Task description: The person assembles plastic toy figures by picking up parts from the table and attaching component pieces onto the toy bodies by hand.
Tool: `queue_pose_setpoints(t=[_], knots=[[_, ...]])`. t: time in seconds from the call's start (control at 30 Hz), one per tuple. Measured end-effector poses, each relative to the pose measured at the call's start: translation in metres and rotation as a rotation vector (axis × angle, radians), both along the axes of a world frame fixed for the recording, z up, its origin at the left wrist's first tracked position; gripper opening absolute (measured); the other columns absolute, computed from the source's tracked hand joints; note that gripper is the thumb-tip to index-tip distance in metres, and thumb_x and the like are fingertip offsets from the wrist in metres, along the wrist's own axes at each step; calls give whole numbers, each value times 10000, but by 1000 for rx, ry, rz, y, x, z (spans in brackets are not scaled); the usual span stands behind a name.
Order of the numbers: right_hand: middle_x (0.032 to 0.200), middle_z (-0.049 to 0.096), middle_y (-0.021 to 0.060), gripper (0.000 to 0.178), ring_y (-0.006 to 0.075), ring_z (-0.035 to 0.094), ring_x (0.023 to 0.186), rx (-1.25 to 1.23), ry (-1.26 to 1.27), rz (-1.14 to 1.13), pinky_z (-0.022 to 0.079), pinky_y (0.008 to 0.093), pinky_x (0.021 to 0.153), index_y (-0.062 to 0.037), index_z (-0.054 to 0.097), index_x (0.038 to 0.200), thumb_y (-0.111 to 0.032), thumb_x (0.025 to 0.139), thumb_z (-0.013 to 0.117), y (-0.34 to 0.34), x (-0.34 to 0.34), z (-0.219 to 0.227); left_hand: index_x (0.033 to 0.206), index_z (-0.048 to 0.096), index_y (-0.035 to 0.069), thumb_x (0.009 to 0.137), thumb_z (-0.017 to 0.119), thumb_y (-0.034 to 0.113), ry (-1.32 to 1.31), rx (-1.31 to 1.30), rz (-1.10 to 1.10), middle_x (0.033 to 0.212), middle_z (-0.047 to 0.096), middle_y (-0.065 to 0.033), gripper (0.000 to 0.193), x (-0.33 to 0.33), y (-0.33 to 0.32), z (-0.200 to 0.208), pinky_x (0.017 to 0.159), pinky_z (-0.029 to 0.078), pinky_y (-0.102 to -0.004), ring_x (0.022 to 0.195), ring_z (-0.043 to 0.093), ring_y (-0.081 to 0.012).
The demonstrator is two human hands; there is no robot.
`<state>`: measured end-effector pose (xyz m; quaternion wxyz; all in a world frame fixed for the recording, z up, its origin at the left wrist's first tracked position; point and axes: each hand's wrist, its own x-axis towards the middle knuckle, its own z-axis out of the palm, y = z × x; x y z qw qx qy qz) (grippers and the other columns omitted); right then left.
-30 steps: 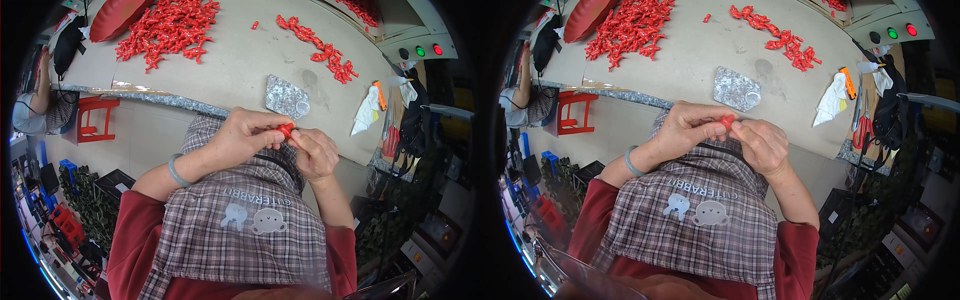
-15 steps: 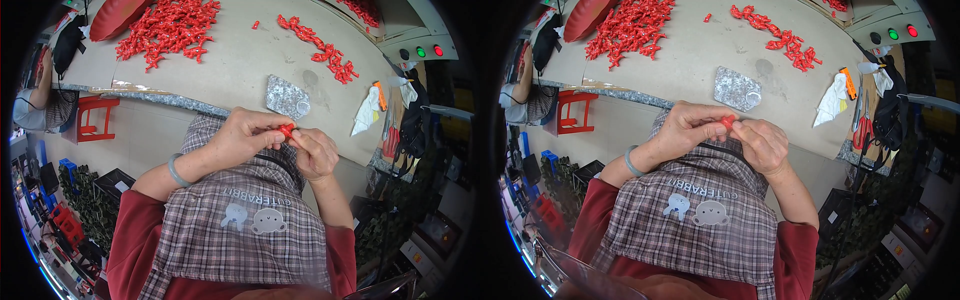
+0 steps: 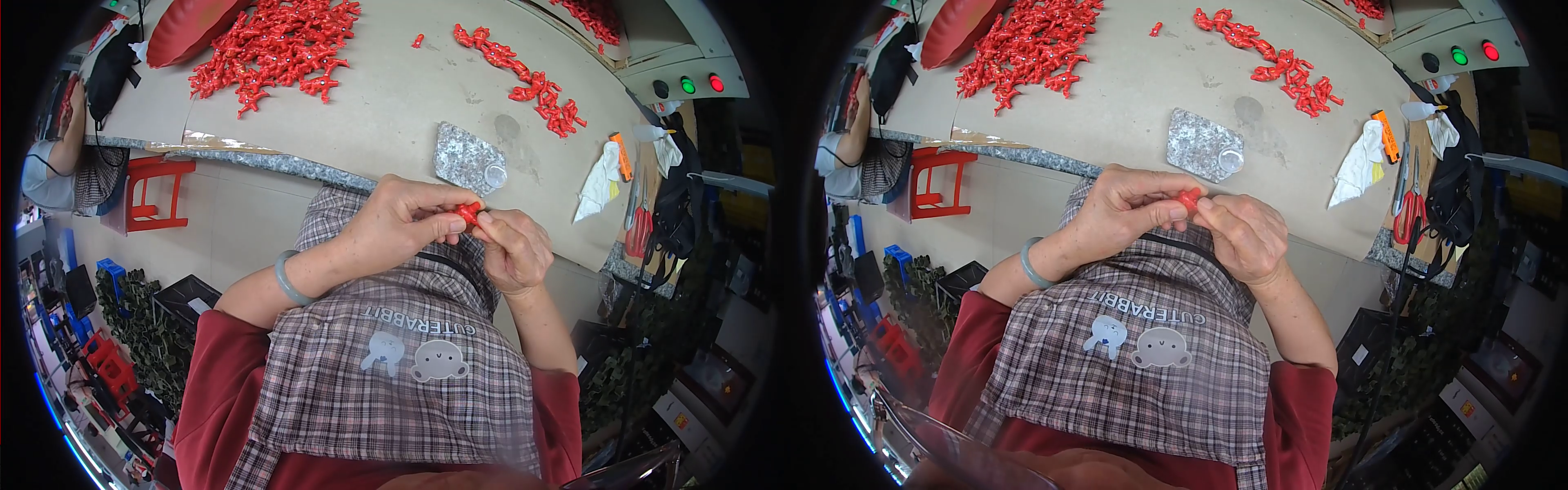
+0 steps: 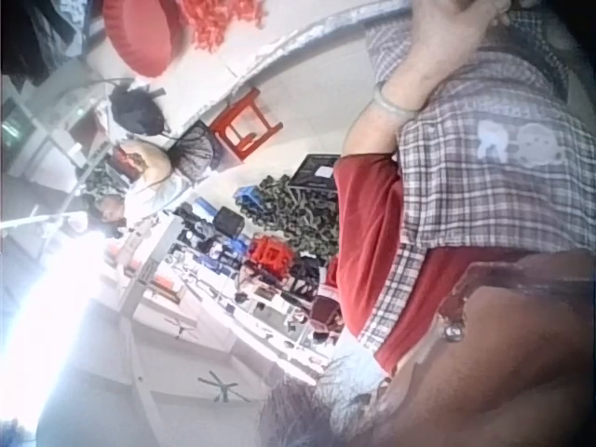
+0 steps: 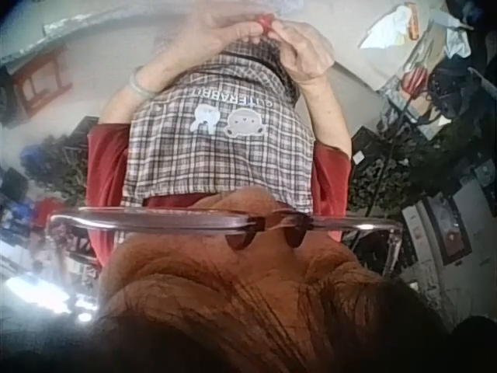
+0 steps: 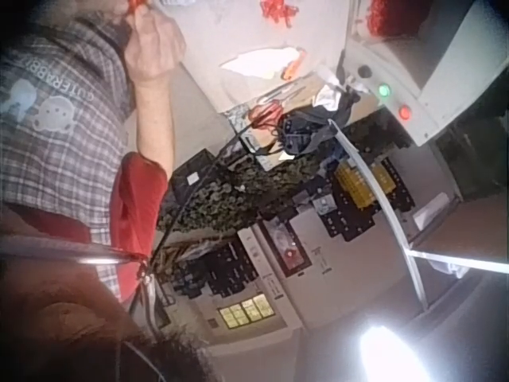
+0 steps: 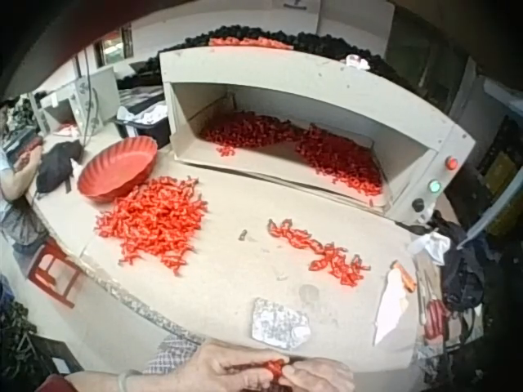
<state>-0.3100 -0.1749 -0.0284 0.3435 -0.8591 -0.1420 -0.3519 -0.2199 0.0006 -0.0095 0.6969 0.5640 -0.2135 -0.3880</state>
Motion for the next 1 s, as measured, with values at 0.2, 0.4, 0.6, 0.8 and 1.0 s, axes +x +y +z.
queue_pose_setpoints(t=[0.2, 0.4, 0.6, 0.8, 1.0], knots=[[778, 696, 119, 220, 223, 674, 618, -6, -3, -3, 517, 290, 516, -32, 646, 960, 2, 789, 779, -2, 0, 1, 1153, 691, -22, 905, 627, -37, -37, -24, 26, 898, 716, -75, 257, -2, -1, -3, 694, 551, -227, 767, 649, -91], [814, 672, 98, 324, 196, 658, 630, -16, -33, 16, 518, 285, 511, -25, 686, 1037, -6, 739, 811, -3, 6, 3, 1125, 691, -13, 897, 665, 3, -239, -31, 91, 912, 726, -72, 231, 2, 0, -7, 724, 554, -236, 791, 661, -88], [839, 684, 96, 338, 204, 672, 669, 30, 9, -25, 535, 289, 540, -19, 692, 1041, -11, 729, 821, 1, 5, 2, 1140, 681, 1, 890, 689, 25, -196, -35, 105, 982, 721, -70, 251, 1, 1, -10, 750, 553, -235, 833, 656, -83], [887, 704, 117, 395, 224, 690, 713, 126, 74, -64, 558, 296, 574, -19, 675, 1079, -12, 717, 832, 8, 2, 5, 1116, 662, 5, 886, 687, -1, -228, -77, 98, 1053, 668, -72, 231, 3, 1, -10, 789, 551, -239, 917, 644, -113], [872, 700, 118, 384, 227, 688, 721, 153, 109, -97, 557, 299, 584, -11, 668, 1060, 12, 712, 828, 6, 2, 8, 1064, 662, 23, 851, 685, -19, -468, -83, 130, 1027, 636, -72, 218, 7, -1, -9, 751, 549, -266, 877, 644, -155]])
